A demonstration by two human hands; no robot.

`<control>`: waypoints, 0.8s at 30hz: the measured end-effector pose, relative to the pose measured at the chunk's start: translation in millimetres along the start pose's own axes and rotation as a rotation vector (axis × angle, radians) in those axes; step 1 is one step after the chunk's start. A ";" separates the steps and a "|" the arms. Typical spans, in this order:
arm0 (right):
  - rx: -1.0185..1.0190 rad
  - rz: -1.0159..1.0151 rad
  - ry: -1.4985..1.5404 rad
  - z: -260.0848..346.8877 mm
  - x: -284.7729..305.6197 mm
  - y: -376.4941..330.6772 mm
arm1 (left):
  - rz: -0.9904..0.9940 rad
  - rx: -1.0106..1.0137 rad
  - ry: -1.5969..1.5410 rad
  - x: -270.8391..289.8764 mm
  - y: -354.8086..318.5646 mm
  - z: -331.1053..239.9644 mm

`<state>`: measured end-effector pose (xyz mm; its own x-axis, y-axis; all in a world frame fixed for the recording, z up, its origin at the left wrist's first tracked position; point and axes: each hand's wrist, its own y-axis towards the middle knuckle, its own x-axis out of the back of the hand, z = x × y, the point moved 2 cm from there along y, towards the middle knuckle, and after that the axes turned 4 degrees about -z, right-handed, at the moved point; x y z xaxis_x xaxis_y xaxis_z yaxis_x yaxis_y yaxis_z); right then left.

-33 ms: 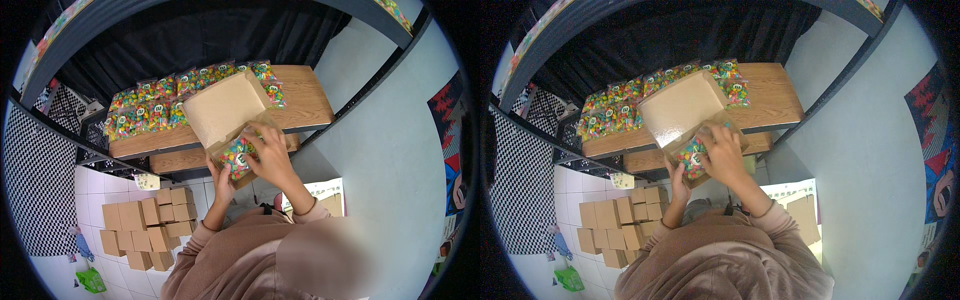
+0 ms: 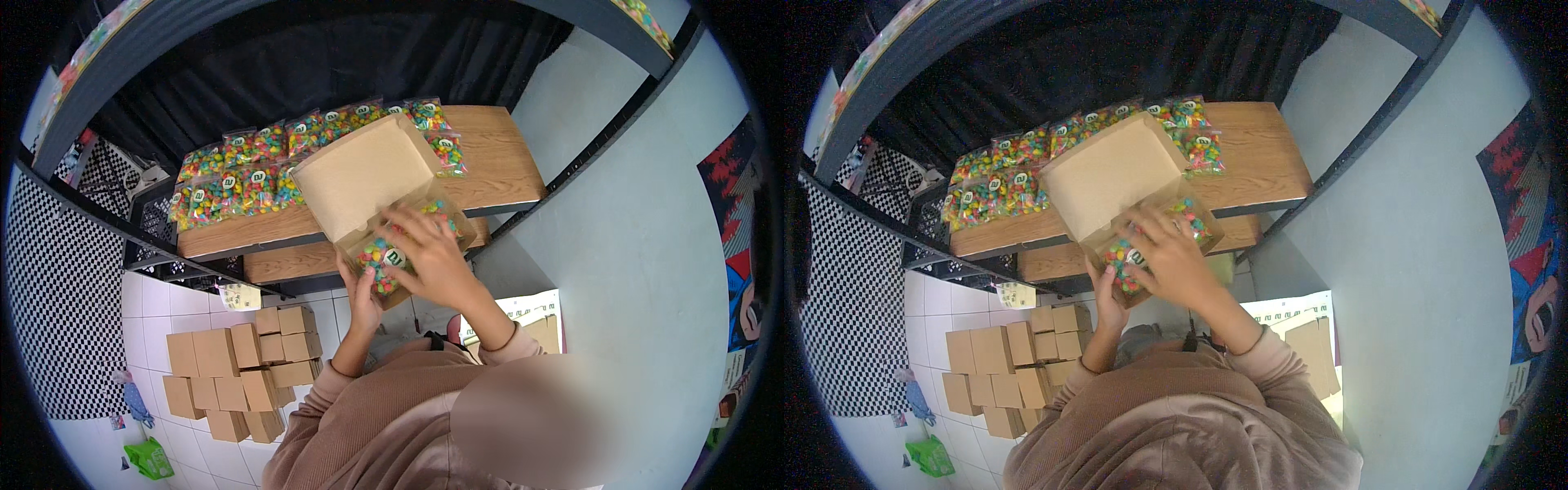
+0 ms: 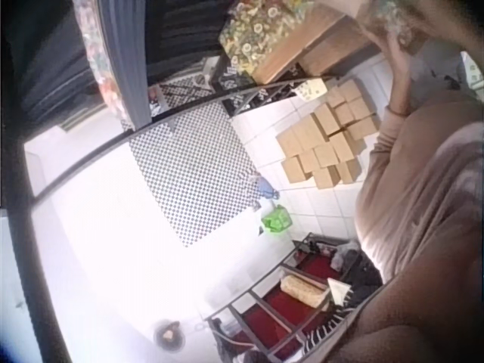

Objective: The person folds a flat cardboard sheet into a small box by hand, tucking the flaps into place to form the structure. They then pick up a bag of colorful candies from a nearby shelf and place it inside the newly assembled box.

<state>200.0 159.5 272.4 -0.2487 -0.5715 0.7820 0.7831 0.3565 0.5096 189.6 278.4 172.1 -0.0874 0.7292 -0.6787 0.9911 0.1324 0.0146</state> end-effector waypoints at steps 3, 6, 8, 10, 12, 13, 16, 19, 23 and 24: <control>-0.018 0.214 -0.011 -1.6 -8.0 -7.5 | -0.004 0.014 -0.041 1.6 -0.8 0.0; -0.011 0.235 -0.100 1.3 -5.1 -8.1 | -0.007 0.045 -0.038 0.0 -1.6 -2.4; -0.005 0.187 -0.046 1.6 -7.0 -9.8 | -0.009 0.055 -0.026 0.4 -2.3 -3.1; -0.015 0.173 -0.002 0.9 -12.0 -14.0 | -0.004 0.051 -0.024 0.2 -2.2 -3.1; -0.042 0.196 0.036 1.5 -18.0 -19.4 | 0.009 0.062 -0.007 0.7 -4.0 -1.4; -0.051 0.209 0.029 2.2 -16.6 -18.5 | 0.015 0.068 0.001 1.2 -4.8 -0.5; -0.027 0.276 0.015 4.8 -4.9 -8.6 | 0.006 0.121 -0.056 4.0 -2.9 0.8; 0.083 0.394 0.008 -3.5 7.0 0.0 | 0.068 0.151 -0.026 1.1 -3.9 -2.2; 0.138 0.408 0.104 -10.6 2.6 3.6 | 0.081 0.223 -0.037 10.2 -4.6 5.6; 0.136 0.383 0.147 -13.2 -1.0 3.8 | 0.082 0.227 -0.053 8.8 -5.1 3.6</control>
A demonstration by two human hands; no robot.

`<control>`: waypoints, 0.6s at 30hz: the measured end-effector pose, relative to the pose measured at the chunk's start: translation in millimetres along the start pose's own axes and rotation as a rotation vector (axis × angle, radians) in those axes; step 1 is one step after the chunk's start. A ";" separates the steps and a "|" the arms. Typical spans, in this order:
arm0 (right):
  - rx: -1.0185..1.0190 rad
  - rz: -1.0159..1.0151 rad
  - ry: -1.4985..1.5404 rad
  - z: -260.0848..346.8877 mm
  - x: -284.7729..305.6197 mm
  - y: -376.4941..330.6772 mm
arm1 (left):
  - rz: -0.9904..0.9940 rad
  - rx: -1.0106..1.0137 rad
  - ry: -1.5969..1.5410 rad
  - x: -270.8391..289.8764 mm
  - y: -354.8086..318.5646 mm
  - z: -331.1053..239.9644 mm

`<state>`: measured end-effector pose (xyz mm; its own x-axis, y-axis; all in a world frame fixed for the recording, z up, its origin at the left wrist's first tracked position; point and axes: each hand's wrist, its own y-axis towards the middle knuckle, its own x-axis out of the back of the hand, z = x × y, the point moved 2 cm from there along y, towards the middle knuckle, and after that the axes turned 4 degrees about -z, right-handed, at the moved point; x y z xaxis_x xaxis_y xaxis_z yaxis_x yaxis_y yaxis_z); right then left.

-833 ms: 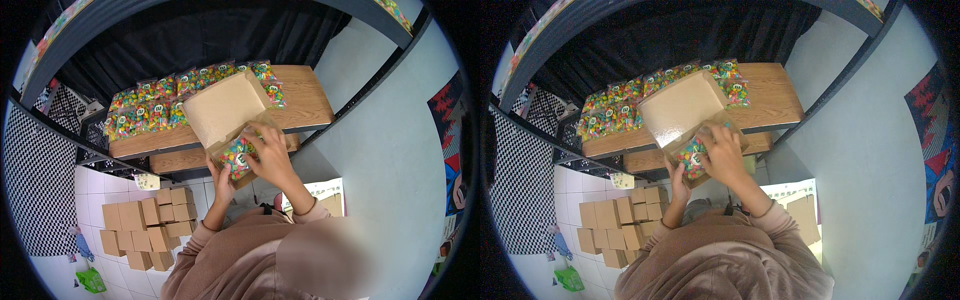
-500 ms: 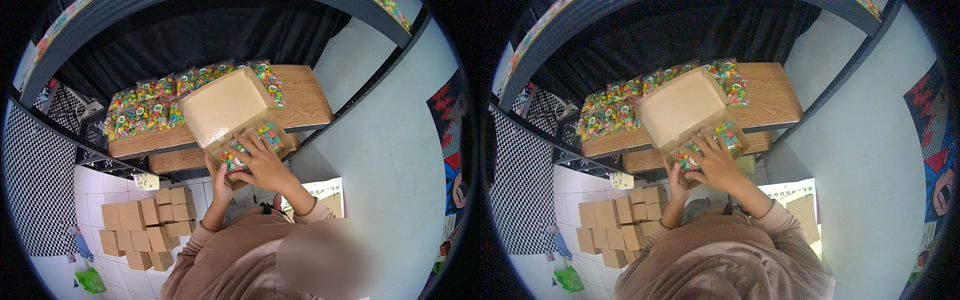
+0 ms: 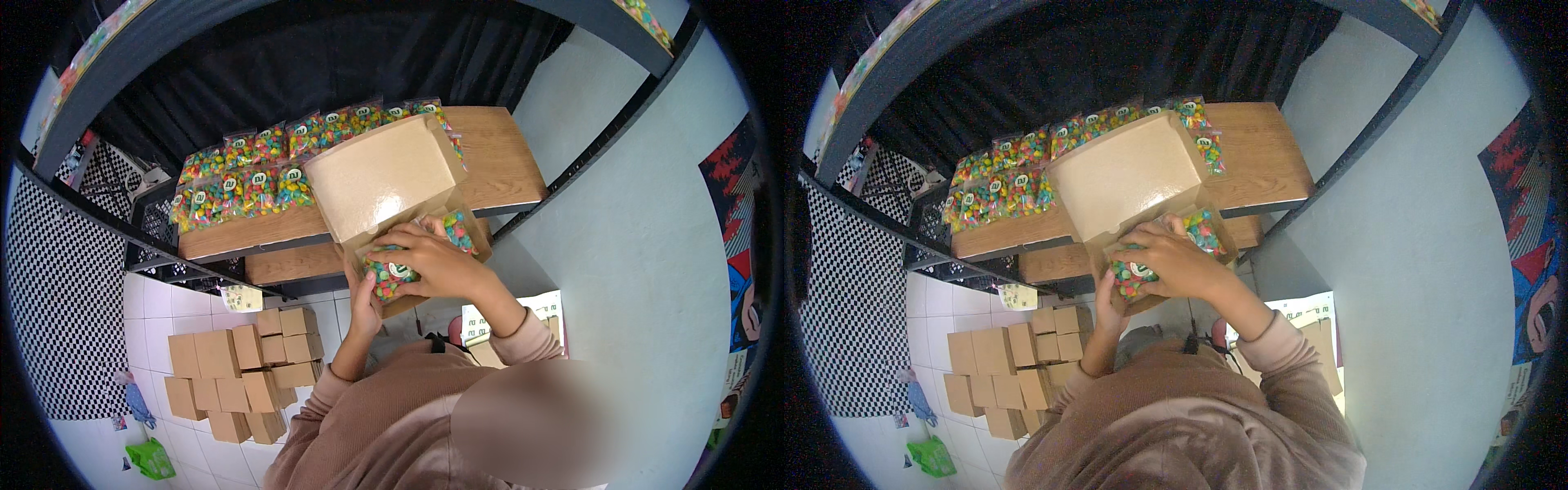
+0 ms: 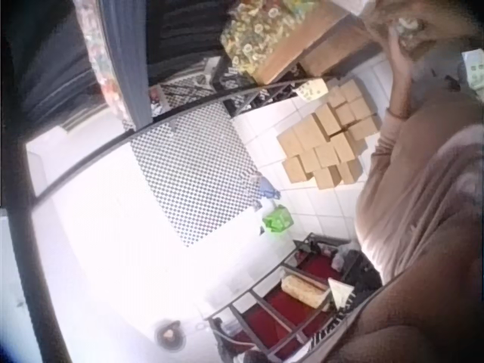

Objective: The person folds a flat cardboard sheet into a small box by hand, tucking the flaps into place to form the structure. They then pick up a bag of colorful candies from a nearby shelf and place it inside the newly assembled box.

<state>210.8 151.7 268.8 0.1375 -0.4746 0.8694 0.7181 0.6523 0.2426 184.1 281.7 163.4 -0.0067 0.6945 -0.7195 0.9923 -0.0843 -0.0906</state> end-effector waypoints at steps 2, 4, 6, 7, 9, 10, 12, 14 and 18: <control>0.031 -0.039 -0.010 -0.9 -3.5 1.1 | 0.006 0.013 -0.019 -0.6 1.4 -0.5; 0.050 -0.086 -0.012 1.6 -5.2 1.6 | 0.003 0.026 -0.025 3.8 3.2 0.8; 0.050 -0.147 -0.011 4.0 -2.8 0.5 | -0.008 -0.010 0.003 4.5 4.3 1.7; 0.019 -0.185 0.025 4.2 0.4 -0.4 | -0.013 -0.027 0.017 5.2 4.7 2.0; -0.045 -0.259 0.097 3.4 8.8 -4.2 | -0.027 -0.016 -0.001 7.5 5.1 1.6; -0.019 -0.269 0.020 3.7 11.1 -6.9 | -0.035 -0.010 -0.010 7.6 5.5 0.5; 0.027 -0.293 -0.133 5.1 13.4 -14.1 | -0.058 -0.031 -0.002 1.3 3.2 -5.6; -0.046 -0.251 -0.139 3.3 8.9 -19.1 | -0.073 -0.025 -0.005 0.7 2.8 -5.9; -0.105 -0.255 -0.186 8.9 3.4 -16.1 | -0.074 -0.036 -0.005 6.9 5.0 -1.4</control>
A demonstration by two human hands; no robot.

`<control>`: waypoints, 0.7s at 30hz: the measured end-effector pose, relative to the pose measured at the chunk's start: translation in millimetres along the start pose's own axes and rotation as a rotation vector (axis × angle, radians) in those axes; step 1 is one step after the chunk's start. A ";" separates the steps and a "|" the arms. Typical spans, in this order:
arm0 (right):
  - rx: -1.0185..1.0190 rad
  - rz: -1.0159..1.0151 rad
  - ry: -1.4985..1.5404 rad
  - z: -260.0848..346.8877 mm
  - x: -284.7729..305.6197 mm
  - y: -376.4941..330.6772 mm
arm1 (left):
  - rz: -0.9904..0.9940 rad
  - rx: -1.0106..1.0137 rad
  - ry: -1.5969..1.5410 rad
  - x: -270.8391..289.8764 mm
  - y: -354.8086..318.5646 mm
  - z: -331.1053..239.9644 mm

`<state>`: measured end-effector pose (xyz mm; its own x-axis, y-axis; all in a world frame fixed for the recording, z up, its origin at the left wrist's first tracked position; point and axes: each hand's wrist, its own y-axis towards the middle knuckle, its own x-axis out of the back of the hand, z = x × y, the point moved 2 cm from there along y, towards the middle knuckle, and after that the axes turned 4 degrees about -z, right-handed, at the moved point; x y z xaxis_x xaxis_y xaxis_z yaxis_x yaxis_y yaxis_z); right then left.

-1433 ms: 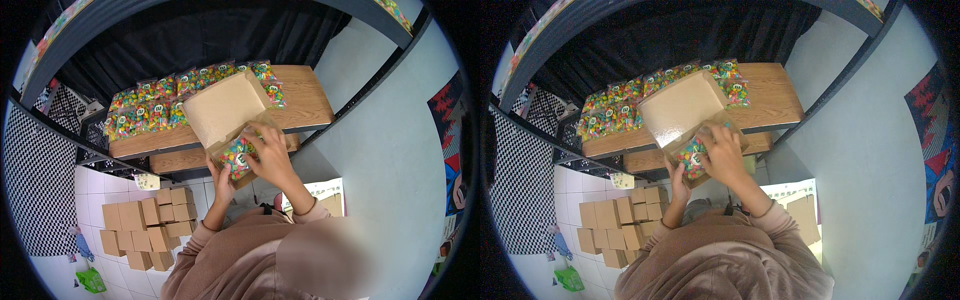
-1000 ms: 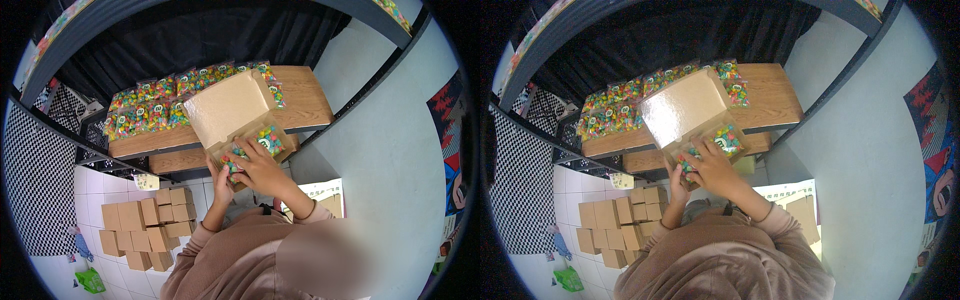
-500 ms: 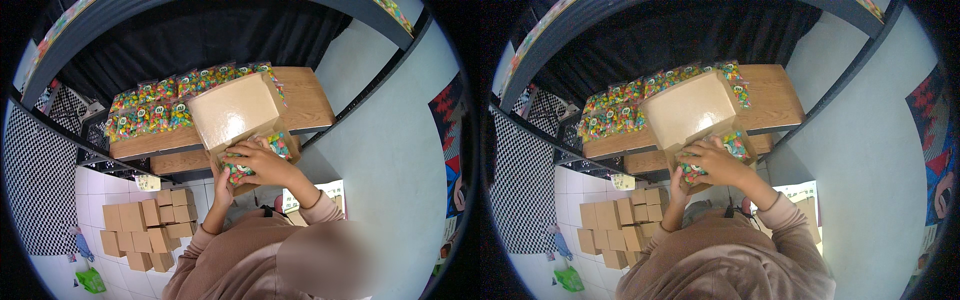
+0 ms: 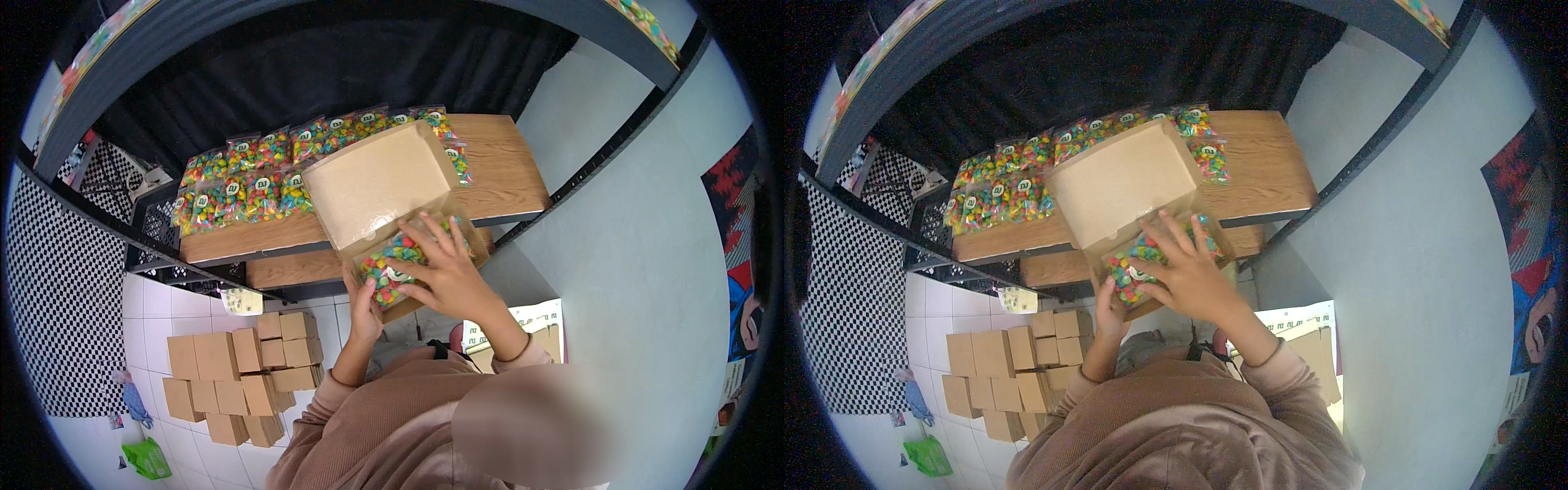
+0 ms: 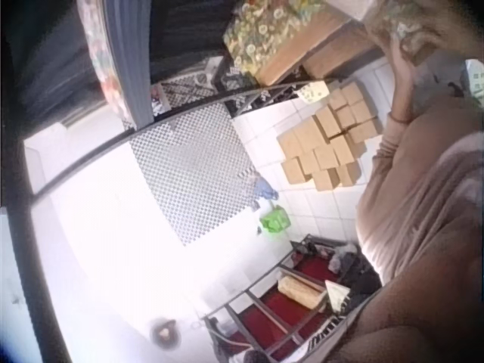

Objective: The person folds a flat cardboard sheet into a small box by hand, tucking the flaps into place to form the structure. They then pick up a bag of colorful candies from a nearby shelf and place it inside the newly assembled box.

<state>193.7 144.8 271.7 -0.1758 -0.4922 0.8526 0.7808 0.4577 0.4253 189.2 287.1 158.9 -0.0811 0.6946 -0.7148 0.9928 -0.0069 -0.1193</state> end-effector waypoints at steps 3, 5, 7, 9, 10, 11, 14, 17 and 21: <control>-0.016 -0.058 0.034 1.3 -5.3 3.4 | -0.033 -0.045 0.004 8.9 3.7 -0.6; -0.023 -0.266 0.160 -11.7 -2.6 8.4 | -0.054 -0.078 -0.048 20.0 4.0 -6.9; -0.113 -0.525 0.242 -42.1 -1.8 13.6 | -0.172 -0.154 -0.042 22.0 2.1 -21.0; -0.401 -0.706 0.299 -94.0 -11.9 16.1 | -0.236 -0.196 -0.038 39.6 1.5 -32.5; -0.537 -0.701 0.314 -117.9 -18.1 17.4 | -0.293 -0.211 -0.026 44.9 -1.7 -40.9; -0.671 -0.690 0.333 -141.0 -25.5 19.6 | -0.270 -0.257 -0.029 57.8 -0.5 -46.3; -0.766 -0.799 0.197 -212.6 -48.4 24.5 | -0.311 -0.276 -0.015 76.5 0.0 -55.9; -0.901 -0.679 0.206 -239.1 -62.9 37.9 | -0.368 -0.300 -0.009 73.4 -8.8 -71.0; -0.793 -0.573 0.430 -252.6 -84.1 50.3 | -0.341 -0.280 -0.036 74.8 -16.1 -72.2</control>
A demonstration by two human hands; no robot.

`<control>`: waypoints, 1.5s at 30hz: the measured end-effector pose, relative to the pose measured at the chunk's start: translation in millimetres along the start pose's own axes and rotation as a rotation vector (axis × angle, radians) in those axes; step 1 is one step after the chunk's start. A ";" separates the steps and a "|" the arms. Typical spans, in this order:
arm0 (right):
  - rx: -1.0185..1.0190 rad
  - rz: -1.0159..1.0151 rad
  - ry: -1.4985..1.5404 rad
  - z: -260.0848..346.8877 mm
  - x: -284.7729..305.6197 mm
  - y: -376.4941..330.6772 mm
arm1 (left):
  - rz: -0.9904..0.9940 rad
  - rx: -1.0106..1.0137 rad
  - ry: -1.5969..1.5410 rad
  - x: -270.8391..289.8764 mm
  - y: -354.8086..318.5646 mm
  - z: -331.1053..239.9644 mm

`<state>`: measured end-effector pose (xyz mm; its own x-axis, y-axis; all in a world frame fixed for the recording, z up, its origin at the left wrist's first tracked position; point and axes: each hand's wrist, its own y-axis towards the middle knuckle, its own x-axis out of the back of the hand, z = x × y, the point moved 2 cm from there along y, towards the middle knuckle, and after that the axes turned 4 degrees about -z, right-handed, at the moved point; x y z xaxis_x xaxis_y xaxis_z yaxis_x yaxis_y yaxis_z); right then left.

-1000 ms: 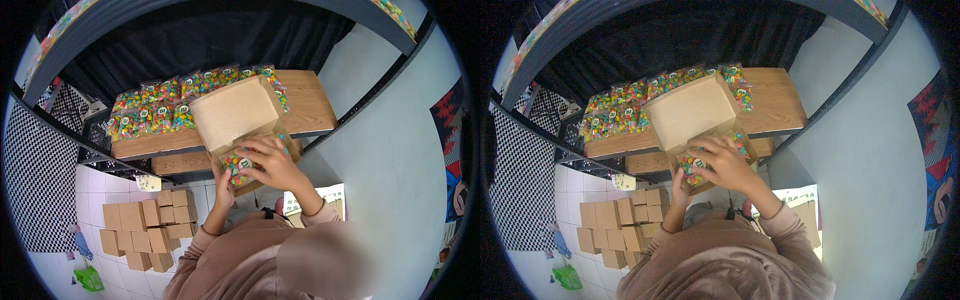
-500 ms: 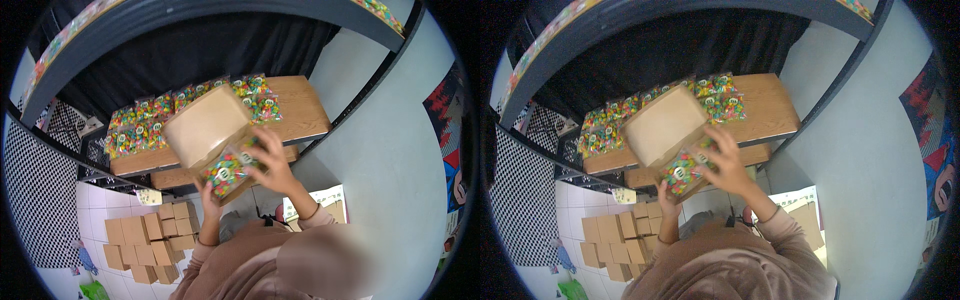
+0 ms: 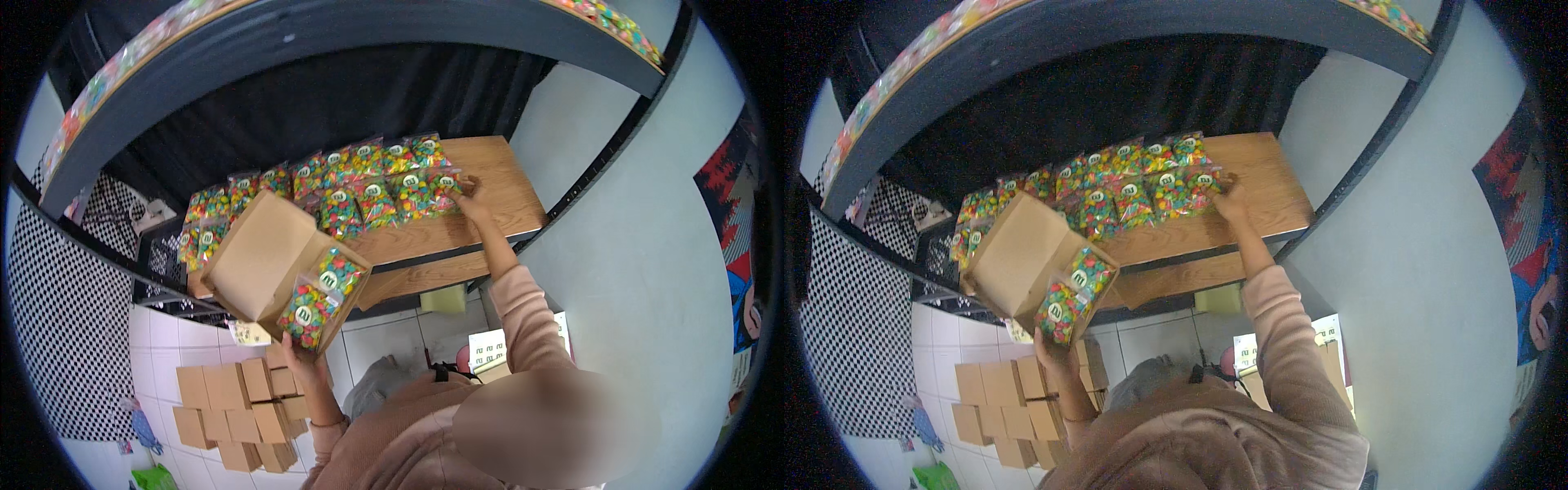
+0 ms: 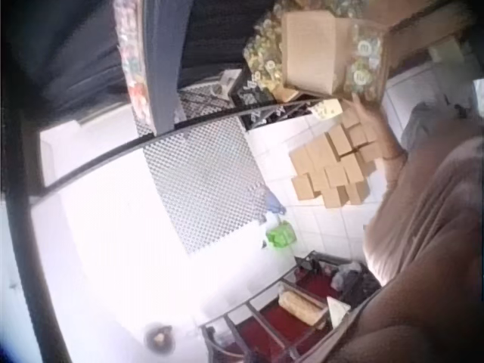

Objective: The person folds a flat cardboard sheet into a small box by hand, tucking the flaps into place to form the structure. They then pick up a bag of colorful candies from a nearby shelf and place it inside the newly assembled box.

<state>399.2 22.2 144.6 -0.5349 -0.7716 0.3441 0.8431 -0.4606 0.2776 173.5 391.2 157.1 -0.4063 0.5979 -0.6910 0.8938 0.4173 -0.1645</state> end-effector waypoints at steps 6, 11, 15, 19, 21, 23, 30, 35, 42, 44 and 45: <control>0.015 -0.098 0.386 -31.7 4.5 3.8 | 0.091 0.053 -0.084 5.2 6.8 20.9; -0.149 -0.070 0.003 -24.5 3.5 4.4 | 0.176 0.078 -0.096 -15.4 -1.2 25.0; -0.082 -0.037 0.045 -45.9 2.3 10.9 | 0.196 0.112 -0.080 -34.0 -7.5 30.0; -0.012 -0.043 0.273 5.0 -8.2 -13.0 | 0.171 0.095 -0.064 -25.8 -9.9 31.8; 0.023 -0.106 0.307 9.2 -2.7 -8.2 | 0.188 0.105 -0.063 -31.6 -10.3 32.2; 0.050 -0.211 0.300 -15.7 13.9 -4.0 | 0.210 0.149 -0.057 -35.8 -18.2 34.5; -0.286 -0.214 0.913 72.4 37.9 -53.7 | 0.196 0.142 -0.048 -32.3 -15.9 31.5; -0.073 0.242 0.729 129.9 42.7 -99.3 | 0.199 0.117 -0.015 -53.4 -18.0 30.6; 0.440 0.409 0.079 164.2 38.1 -157.1 | 0.220 0.110 -0.036 -35.1 -8.7 47.6; 0.399 0.512 0.079 165.7 38.1 -165.6 | 0.217 0.061 -0.019 -49.3 -15.2 38.1; 0.478 0.475 -0.099 168.6 40.4 -168.6 | 0.213 0.064 -0.020 -46.8 -15.2 38.7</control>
<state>226.0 142.6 262.9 -0.1346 -0.7883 0.6003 0.8828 0.1798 0.4340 186.3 330.4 164.6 -0.2043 0.6540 -0.7284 0.9694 0.2386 -0.0577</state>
